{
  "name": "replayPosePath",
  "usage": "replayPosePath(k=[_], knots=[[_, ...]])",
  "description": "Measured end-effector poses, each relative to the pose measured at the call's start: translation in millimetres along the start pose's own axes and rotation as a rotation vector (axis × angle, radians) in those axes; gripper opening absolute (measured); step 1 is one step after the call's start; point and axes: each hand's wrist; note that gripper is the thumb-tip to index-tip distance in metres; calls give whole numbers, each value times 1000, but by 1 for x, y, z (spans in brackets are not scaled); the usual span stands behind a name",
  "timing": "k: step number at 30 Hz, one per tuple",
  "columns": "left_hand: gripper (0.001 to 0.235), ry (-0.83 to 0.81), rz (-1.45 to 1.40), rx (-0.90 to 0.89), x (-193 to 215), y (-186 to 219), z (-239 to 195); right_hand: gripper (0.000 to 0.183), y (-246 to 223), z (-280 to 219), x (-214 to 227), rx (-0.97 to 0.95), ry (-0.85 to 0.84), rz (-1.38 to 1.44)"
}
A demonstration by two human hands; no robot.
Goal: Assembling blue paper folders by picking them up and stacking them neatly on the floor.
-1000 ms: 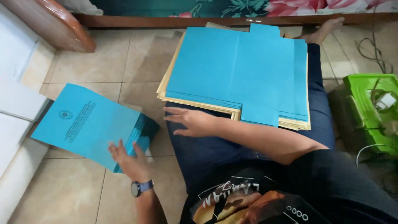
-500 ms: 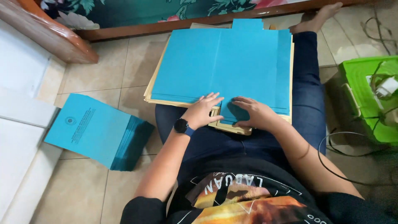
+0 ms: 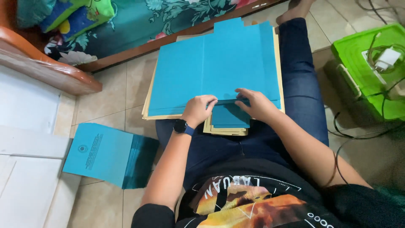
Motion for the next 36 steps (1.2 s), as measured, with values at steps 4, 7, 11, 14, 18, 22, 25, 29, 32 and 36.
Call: replayPosePath(k=[4,7,11,14,18,22,25,29,32,36], knots=[[16,-122,-298,137,6,-8,11,45,-1,2,-1,-38,75,37],[17,-232,-372,201,7,-6,17,45,-5,1,1,-21,52,0],[29,-381,-356,262,2,-8,20,51,-23,-4,9,7,5,-94],[31,-414,-383,273,6,-7,21,53,-17,-3,-1,-30,1,-116],[32,-375,-444,281,5,-12,23,49,-12,1,-9,-65,34,-121],[20,-89,-357,151,-4,-20,25,55,-16,-1,-10,-51,159,-135],[14,141,-245,37,-32,-44,33,60,-17,1,-10,52,349,-366],[38,298,-63,48,-73,-63,36,36,-6,4,-19,344,322,-450],[50,106,-57,37,-43,-15,14,46,-15,0,-28,307,92,-415],[44,15,30,-2,-66,-56,26,46,-8,4,-2,202,-151,-400]])
Point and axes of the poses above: each hand's wrist, its own z-axis towards the middle knuckle, its own x-axis out of the back of the hand, y = z × x, and after that the axes turned 12 degrees about -z, right-handed
